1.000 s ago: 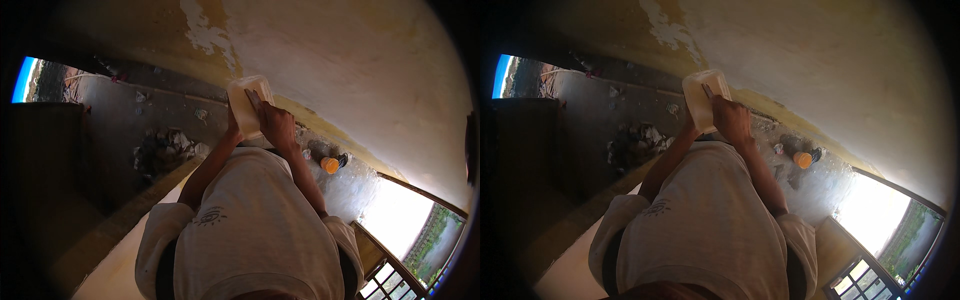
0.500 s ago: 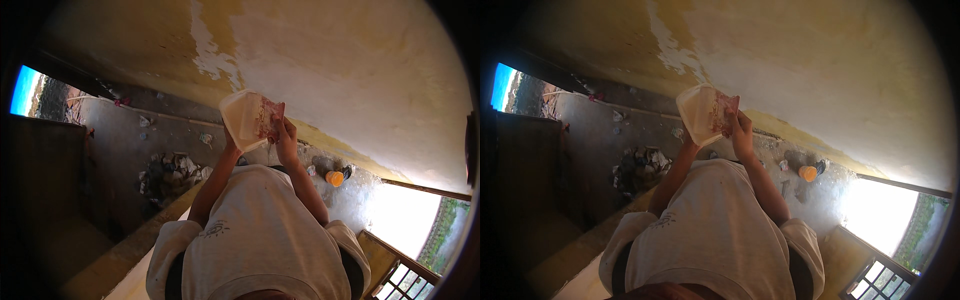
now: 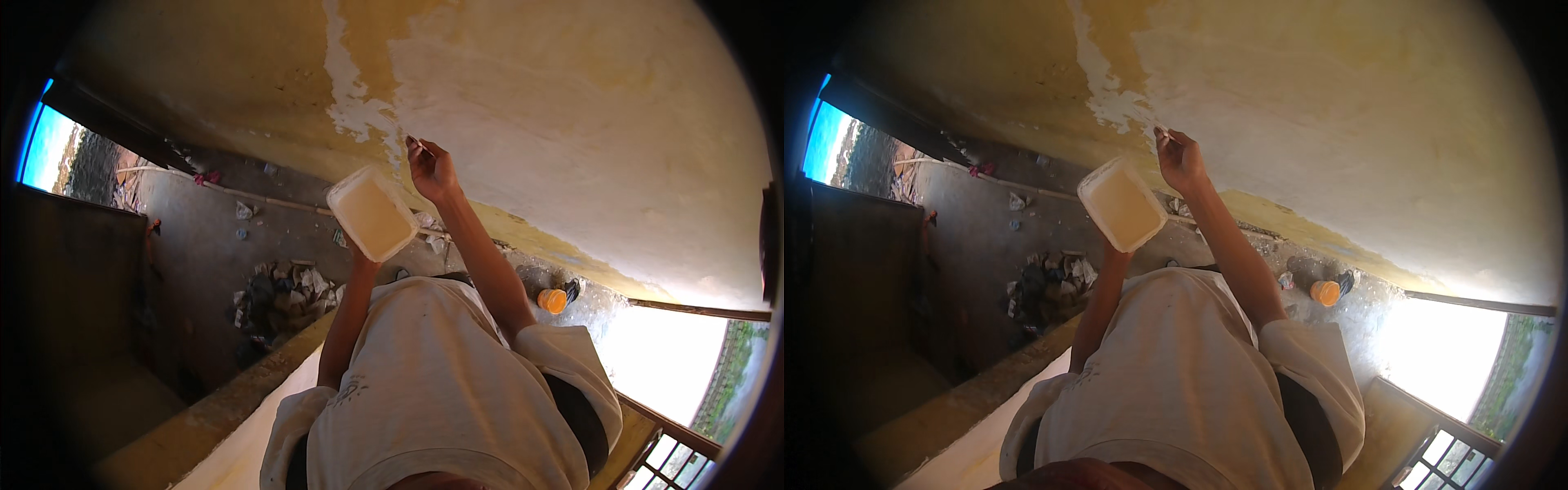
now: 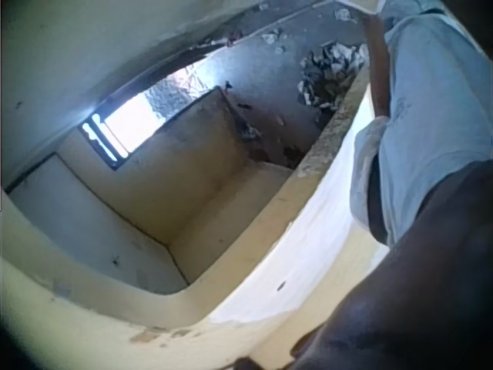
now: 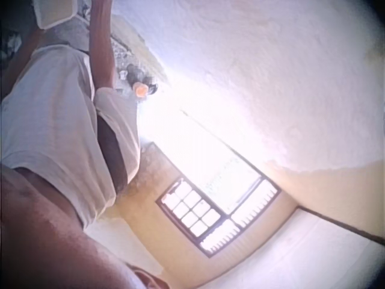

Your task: The person applies plaster to a section of an indoor wall by loading a scraper from a plastic container and spreading the material across the surface.

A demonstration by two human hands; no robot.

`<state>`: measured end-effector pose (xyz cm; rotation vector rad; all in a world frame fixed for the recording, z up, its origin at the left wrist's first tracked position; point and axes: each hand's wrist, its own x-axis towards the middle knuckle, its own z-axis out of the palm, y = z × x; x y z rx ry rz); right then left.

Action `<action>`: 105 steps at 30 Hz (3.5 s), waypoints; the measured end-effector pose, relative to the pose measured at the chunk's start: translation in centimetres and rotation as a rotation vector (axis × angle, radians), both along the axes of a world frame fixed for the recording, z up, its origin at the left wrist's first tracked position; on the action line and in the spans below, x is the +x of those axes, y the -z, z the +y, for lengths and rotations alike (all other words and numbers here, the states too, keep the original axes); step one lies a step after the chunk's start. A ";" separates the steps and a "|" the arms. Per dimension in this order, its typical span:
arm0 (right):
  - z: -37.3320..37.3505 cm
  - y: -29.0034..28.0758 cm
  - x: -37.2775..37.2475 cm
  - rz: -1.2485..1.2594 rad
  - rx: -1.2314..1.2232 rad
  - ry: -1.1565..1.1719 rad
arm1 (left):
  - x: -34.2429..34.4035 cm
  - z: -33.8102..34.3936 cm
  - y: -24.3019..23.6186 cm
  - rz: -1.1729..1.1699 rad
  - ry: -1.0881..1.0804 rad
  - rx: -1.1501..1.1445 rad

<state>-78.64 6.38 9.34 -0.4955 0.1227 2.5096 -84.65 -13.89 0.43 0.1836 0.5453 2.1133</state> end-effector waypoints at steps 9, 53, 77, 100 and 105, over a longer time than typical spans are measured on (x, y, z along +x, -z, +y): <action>3.5 -4.8 2.4 0.410 -0.178 0.361 | -0.8 -0.9 1.7 0.001 -0.066 -0.089; -0.6 -0.3 4.7 0.275 -0.208 -0.097 | 2.3 -0.5 -2.1 -0.077 -0.163 0.113; 0.5 -3.9 -4.7 0.280 -0.091 0.090 | -10.1 0.9 3.2 -0.142 0.135 -0.130; -7.1 -5.3 -0.5 -0.904 1.273 -0.063 | -12.0 3.8 -3.0 -0.002 0.295 -0.115; -7.0 -6.8 -0.3 -1.173 1.476 -0.016 | -11.0 5.5 -6.2 0.596 0.281 -0.221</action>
